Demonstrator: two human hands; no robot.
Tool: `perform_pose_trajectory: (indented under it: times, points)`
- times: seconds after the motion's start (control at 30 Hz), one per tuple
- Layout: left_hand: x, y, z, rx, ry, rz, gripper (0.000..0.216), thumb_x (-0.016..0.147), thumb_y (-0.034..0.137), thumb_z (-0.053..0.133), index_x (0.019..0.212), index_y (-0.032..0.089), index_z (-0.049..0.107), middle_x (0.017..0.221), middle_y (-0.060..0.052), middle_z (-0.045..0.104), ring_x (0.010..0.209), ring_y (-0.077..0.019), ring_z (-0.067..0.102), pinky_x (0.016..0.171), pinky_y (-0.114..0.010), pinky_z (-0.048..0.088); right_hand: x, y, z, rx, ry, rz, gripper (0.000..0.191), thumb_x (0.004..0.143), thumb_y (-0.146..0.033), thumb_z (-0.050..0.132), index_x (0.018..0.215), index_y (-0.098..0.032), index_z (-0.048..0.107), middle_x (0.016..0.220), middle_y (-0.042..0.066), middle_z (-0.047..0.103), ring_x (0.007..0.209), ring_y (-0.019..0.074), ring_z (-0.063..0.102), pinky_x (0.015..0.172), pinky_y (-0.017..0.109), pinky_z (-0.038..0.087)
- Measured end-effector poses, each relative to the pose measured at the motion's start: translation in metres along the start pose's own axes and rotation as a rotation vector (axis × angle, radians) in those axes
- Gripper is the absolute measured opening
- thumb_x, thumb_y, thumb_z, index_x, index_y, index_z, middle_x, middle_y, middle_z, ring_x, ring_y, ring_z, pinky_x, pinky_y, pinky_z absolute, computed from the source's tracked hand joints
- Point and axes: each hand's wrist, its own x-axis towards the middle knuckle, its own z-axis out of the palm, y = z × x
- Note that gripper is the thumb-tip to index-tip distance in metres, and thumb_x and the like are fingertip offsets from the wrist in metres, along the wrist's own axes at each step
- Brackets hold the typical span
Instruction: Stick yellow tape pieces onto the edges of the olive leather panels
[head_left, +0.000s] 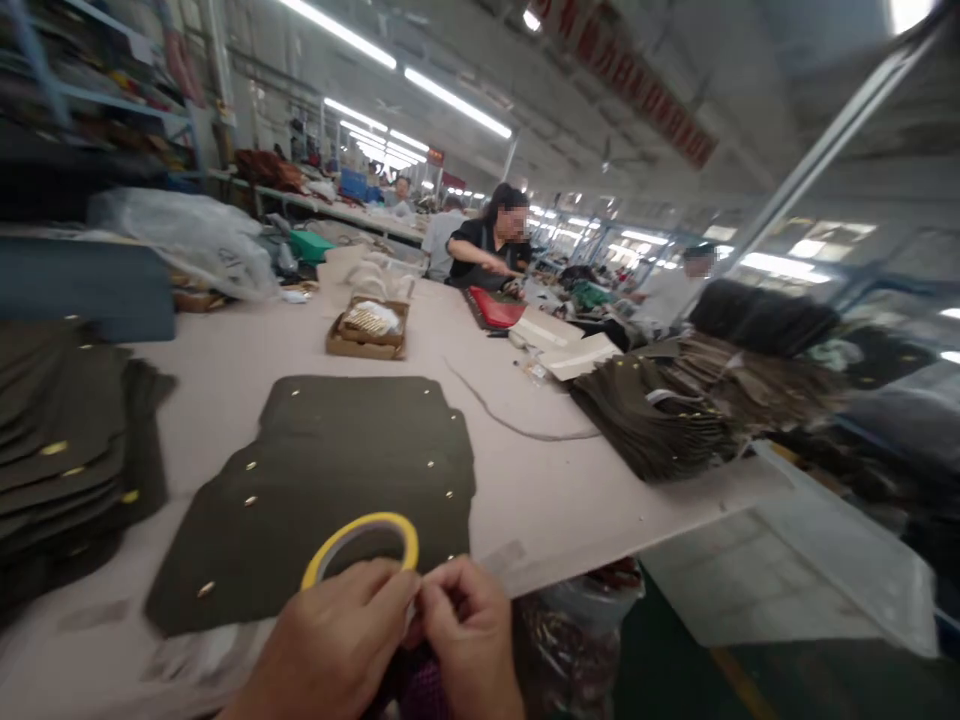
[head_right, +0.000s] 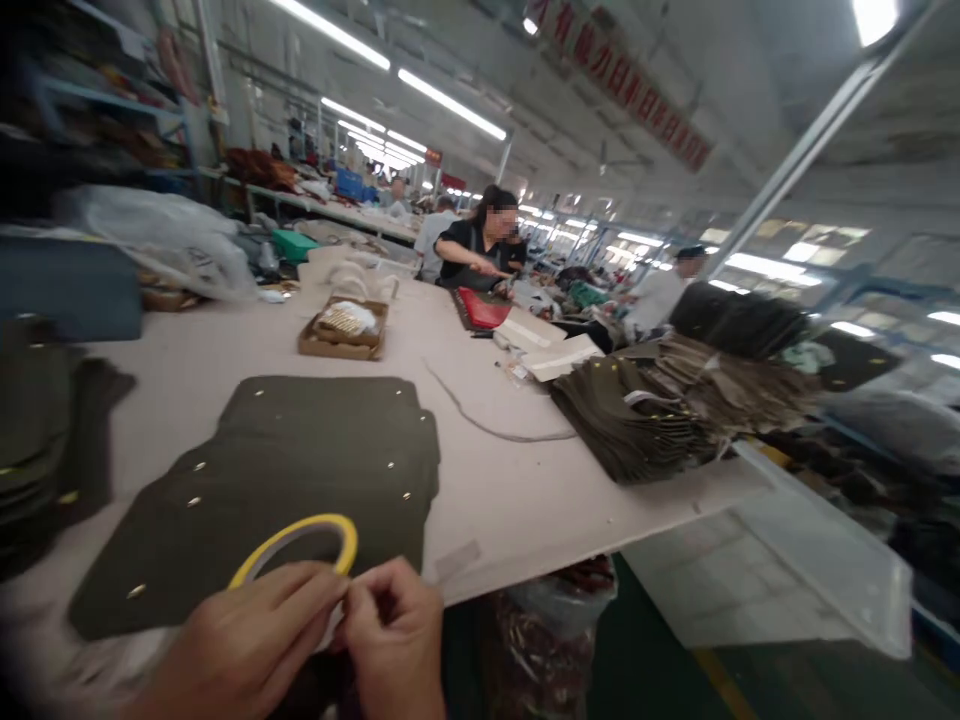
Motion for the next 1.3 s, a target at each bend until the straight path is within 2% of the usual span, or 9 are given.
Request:
perform_pose_trajectory:
  times: [0.2,0.3,0.4,0.5,0.67,0.9,1.03,1.2,1.3]
  points:
    - [0.005,0.007,0.002,-0.122,-0.174,-0.104,0.029,0.095,0.016,0.036,0.071,0.018,0.053,0.067,-0.001,0.056,0.061,-0.0128,0.052,0.058,-0.024,0.039,0.003,-0.003,-0.008,0.241,-0.1,0.157,0.024,0.081,-0.034,0.064,0.068,-0.015,0.06,0.055,-0.002,0.059,0.051,0.0097,0.055,0.052,0.02,0.046]
    - [0.006,0.009,0.002,-0.291,-0.134,-0.215,0.027,0.094,0.016,0.039,0.072,0.018,0.054,0.065,0.001,0.056,0.06,-0.0102,0.052,0.059,-0.021,0.04,0.011,0.004,-0.012,0.432,-0.087,0.286,0.026,0.077,-0.038,0.068,0.067,-0.017,0.057,0.051,-0.004,0.055,0.044,0.0088,0.051,0.047,0.021,0.046]
    - [0.01,0.005,-0.004,-0.329,-0.038,-0.201,0.022,0.094,0.015,0.041,0.08,0.017,0.058,0.071,0.0,0.06,0.067,-0.0097,0.056,0.065,-0.02,0.044,0.024,0.008,-0.027,0.485,-0.004,0.371,0.03,0.069,-0.041,0.075,0.065,-0.017,0.057,0.053,-0.005,0.054,0.044,0.0084,0.049,0.046,0.022,0.048]
    - [0.01,-0.011,-0.001,-0.119,-0.026,-0.117,0.02,0.094,0.016,0.042,0.091,0.017,0.061,0.084,-0.004,0.064,0.08,-0.0134,0.059,0.073,-0.025,0.047,0.033,0.012,-0.047,0.267,-0.028,0.367,0.032,0.069,-0.045,0.076,0.071,-0.015,0.064,0.058,-0.001,0.06,0.052,0.011,0.055,0.054,0.025,0.053]
    - [-0.006,-0.037,0.028,0.156,-0.246,-0.094,0.018,0.094,0.019,0.043,0.088,0.017,0.059,0.082,-0.005,0.06,0.077,-0.0187,0.053,0.069,-0.031,0.046,0.033,0.019,-0.06,-0.073,-0.141,0.316,0.038,0.074,-0.053,0.069,0.077,-0.014,0.069,0.06,0.002,0.062,0.056,0.0154,0.058,0.056,0.027,0.053]
    - [-0.013,-0.039,0.038,0.138,-0.337,-0.12,0.015,0.094,0.021,0.044,0.087,0.018,0.057,0.086,-0.005,0.056,0.081,-0.0198,0.047,0.07,-0.03,0.043,0.03,0.02,-0.052,-0.445,-0.227,0.072,0.03,0.087,-0.043,0.056,0.081,-0.018,0.07,0.054,-0.001,0.058,0.05,0.0131,0.054,0.047,0.021,0.044]
    - [-0.011,-0.039,0.034,0.116,-0.334,-0.124,0.016,0.094,0.02,0.043,0.086,0.018,0.057,0.085,-0.005,0.055,0.081,-0.0198,0.046,0.069,-0.03,0.043,0.031,0.02,-0.051,-0.598,-0.208,-0.066,0.026,0.088,-0.038,0.054,0.086,-0.019,0.072,0.071,0.004,0.07,0.057,0.0148,0.061,0.048,0.022,0.046]
    - [-0.013,-0.039,0.036,0.113,-0.362,-0.139,0.012,0.093,0.021,0.045,0.088,0.019,0.056,0.087,-0.005,0.055,0.081,-0.0211,0.047,0.069,-0.032,0.043,0.033,0.024,-0.049,-0.682,-0.179,-0.142,0.026,0.088,-0.037,0.053,0.088,-0.02,0.073,0.084,0.006,0.074,0.07,0.0184,0.067,0.062,0.027,0.053]
    - [-0.013,-0.039,0.036,0.115,-0.377,-0.15,0.01,0.093,0.022,0.046,0.089,0.019,0.055,0.088,-0.004,0.056,0.082,-0.0214,0.047,0.069,-0.032,0.044,0.035,0.025,-0.049,-0.679,-0.167,-0.119,0.027,0.087,-0.038,0.055,0.094,-0.019,0.073,0.08,0.006,0.073,0.059,0.0158,0.064,0.057,0.026,0.052]
